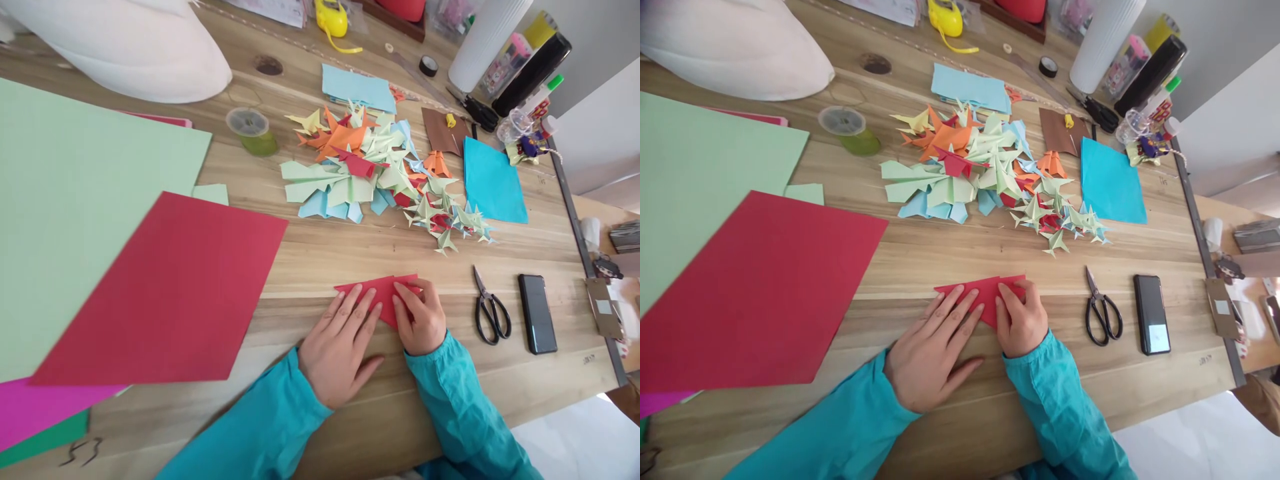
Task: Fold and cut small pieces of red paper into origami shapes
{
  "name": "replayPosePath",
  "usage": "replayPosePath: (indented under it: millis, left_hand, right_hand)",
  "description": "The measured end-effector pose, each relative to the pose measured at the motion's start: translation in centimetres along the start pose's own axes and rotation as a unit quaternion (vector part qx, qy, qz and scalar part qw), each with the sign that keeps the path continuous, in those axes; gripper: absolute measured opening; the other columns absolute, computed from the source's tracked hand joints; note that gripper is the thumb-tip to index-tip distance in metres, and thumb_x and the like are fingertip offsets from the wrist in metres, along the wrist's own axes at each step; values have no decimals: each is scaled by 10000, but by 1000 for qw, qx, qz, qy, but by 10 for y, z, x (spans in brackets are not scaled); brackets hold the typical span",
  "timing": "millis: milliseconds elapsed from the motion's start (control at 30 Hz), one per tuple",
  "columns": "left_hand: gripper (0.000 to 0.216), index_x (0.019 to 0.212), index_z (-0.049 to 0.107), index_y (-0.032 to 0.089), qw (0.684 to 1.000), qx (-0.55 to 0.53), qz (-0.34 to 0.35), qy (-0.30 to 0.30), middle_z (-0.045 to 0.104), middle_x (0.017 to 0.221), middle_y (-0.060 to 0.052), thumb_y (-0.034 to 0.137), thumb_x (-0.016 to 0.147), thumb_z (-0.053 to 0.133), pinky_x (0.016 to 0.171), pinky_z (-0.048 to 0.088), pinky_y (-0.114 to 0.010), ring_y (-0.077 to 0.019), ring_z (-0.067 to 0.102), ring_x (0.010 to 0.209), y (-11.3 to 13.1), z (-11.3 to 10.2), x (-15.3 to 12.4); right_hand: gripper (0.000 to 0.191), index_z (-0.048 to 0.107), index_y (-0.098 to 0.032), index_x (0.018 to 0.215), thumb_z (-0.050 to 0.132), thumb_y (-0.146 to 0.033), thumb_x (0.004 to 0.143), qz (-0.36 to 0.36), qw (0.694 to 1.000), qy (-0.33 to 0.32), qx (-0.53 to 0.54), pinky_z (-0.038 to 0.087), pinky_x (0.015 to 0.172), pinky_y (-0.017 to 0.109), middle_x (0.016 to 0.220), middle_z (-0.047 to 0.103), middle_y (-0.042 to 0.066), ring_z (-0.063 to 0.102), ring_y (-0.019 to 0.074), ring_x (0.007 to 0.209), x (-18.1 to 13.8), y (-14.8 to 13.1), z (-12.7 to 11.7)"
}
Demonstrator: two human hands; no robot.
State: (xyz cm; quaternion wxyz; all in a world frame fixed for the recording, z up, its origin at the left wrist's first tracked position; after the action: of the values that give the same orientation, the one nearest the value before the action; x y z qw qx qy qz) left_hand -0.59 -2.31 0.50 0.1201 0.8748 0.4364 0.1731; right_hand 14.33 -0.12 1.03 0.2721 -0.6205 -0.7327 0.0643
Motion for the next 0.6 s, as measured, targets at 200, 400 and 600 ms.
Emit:
replayPosePath:
  millis: [200, 400, 600]
  left_hand:
    - [619, 1236, 484, 93, 1000, -5, 6, -2, 418, 1335, -144, 499, 769, 451, 1061, 190, -438, -316, 236, 1296, -1, -1, 1]
    - [620, 1244, 473, 92, 1000, -6, 13, -9, 422, 1334, -136, 499, 777, 437, 1065, 182, -439, -311, 235, 1298, -2, -1, 1]
    - [617, 1249, 468, 99, 1000, -5, 20, -17, 410, 1346, -121, 496, 778, 437, 1066, 183, -436, -310, 227, 1301, -3, -2, 1]
  right_hand:
    - [261, 651, -153, 1004, 502, -234, 805, -12, 1000, -8, -15, 506, 588, 250, 996, 521, 118, 484, 96, 596, -1, 0, 2]
    - [294, 629, -133, 1049, 499, -241, 809, -16, 999, -20, -24, 507, 616, 259, 1006, 510, 132, 526, 126, 676, 0, 0, 2]
    - [302, 620, -133, 1063, 488, -247, 817, -19, 999, -34, -35, 514, 644, 273, 1015, 512, 138, 540, 141, 719, 1, -3, 1]
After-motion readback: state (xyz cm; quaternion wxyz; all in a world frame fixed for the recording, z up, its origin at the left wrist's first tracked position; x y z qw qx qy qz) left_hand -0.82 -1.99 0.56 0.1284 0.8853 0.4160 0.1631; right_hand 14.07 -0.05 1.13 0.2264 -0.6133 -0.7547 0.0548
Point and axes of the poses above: each hand's wrist, its own x-axis towards the middle knuckle, its own z-axis out of the palm, y = z × x, the point moved 3 cm from there along x, towards the middle knuckle
